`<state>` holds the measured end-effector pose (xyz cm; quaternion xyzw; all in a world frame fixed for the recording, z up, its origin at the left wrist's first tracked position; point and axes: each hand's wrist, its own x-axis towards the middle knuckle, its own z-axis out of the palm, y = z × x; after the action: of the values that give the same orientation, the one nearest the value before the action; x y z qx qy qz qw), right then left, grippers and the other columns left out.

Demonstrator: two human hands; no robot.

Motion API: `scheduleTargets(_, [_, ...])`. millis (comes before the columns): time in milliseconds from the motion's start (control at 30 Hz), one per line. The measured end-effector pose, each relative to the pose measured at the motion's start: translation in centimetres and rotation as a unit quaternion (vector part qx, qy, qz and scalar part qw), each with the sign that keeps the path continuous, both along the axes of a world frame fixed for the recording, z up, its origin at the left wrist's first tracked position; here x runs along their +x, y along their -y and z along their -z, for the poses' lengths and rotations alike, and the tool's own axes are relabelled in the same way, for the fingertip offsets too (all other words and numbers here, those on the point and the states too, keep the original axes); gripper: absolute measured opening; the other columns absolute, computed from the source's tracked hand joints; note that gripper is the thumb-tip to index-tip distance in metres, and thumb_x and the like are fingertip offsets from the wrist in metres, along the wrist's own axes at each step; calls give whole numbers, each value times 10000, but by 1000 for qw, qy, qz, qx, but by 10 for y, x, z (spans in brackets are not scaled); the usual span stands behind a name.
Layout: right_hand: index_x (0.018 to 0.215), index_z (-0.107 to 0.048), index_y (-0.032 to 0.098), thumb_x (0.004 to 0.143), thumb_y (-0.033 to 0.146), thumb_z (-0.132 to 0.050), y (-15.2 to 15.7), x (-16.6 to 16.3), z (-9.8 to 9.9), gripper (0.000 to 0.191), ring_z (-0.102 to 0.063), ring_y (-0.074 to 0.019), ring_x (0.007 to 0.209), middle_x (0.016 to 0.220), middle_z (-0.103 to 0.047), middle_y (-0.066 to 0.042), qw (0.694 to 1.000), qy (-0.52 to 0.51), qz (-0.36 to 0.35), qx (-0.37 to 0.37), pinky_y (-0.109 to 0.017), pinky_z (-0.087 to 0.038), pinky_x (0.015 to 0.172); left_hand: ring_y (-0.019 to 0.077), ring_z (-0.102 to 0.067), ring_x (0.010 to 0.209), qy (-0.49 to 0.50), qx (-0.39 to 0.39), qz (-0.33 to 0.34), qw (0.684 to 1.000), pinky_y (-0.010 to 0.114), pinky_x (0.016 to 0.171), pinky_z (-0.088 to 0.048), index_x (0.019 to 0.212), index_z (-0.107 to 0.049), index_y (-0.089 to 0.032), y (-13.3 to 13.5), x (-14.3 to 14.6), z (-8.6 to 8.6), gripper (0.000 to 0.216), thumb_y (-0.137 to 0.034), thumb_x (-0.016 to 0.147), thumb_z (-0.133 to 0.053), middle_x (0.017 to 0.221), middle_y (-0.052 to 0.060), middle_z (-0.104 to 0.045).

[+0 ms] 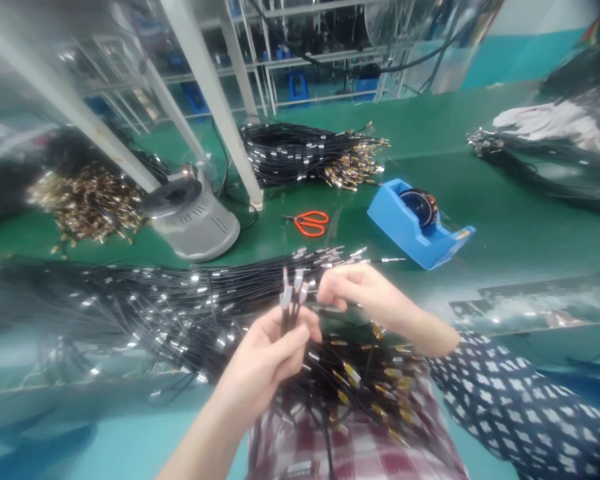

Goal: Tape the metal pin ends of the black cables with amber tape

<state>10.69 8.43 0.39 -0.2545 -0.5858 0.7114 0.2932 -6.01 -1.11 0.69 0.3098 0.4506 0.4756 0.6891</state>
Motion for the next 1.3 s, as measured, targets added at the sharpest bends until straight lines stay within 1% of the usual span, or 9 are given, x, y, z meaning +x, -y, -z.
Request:
scheduleTargets(133, [678,-618,144,799,386,-706,7,-11,-14,284,-520,-89,565,642,-610,6,997,43,48,29,-208,-417,540,-5,-319,369,-10,-7,-24,1000,167,393,-141,846,-679,-131,0,6,1,207,-336,827,-705,647,13,-607])
scheduleTargets(300, [729,-667,132,884,378,-602,9,-19,-21,298,-483,-62,500,660,-655,-9,994,70,42,67,-183,-388,477,91,-551,413,-29,28,-135,990,195,412,-359,857,-685,-116,6,11,0,209,-324,849,-672,696,51,-668])
scheduleTargets(533, [615,-570,151,758,448,-729,8,-33,-21,366,-452,-61,441,551,-598,20,995,70,72,8,-194,-374,451,116,-579,421,-28,58,-167,984,202,420,-428,937,-644,-144,11,15,3,157,-290,877,-642,594,-5,-631])
scheduleTargets(667, [615,-528,162,785,480,-692,10,-35,-20,396,-456,-61,449,575,-565,26,994,46,95,22,-194,-384,456,201,-693,655,-79,64,-233,967,309,632,-564,951,-650,-147,12,12,0,187,-303,852,-672,753,54,-715])
scheduleTargets(767, [646,-497,176,827,486,-641,7,-32,-23,386,-459,-70,460,576,-557,25,994,56,90,36,-194,-385,460,184,-668,760,-24,60,-322,945,323,770,-553,837,-650,-158,14,2,-10,162,-269,775,-749,811,41,-705])
scheduleTargets(900, [672,-527,177,872,427,-598,0,-34,-38,329,-458,-89,513,597,-546,19,981,144,25,129,-203,-377,483,83,-436,457,82,65,-314,944,229,508,-465,739,-588,-177,21,-11,-18,174,-277,810,-711,508,-61,-469])
scheduleTargets(1067, [670,-585,168,880,288,-586,0,-64,-60,243,-490,-101,568,607,-579,18,948,186,-85,242,-208,-369,524,43,-326,346,19,69,-279,958,174,387,-317,899,-632,-161,30,-20,-11,209,-309,798,-738,430,-96,-407])
scheduleTargets(1200, [681,-649,140,856,305,-644,-13,-115,-61,241,-498,-79,490,600,-629,8,956,151,-207,146,-195,-361,478,12,-315,294,-2,60,-281,958,154,328,-303,807,-622,-146,35,-31,-4,274,-382,768,-756,521,-13,-600])
scheduleTargets(1300, [703,-678,111,840,318,-694,-34,-172,-53,249,-463,-47,408,608,-658,-12,992,92,-85,10,-181,-347,432,4,-343,282,25,58,-296,953,145,308,-316,810,-624,-146,40,-40,3,324,-424,740,-774,652,57,-701])
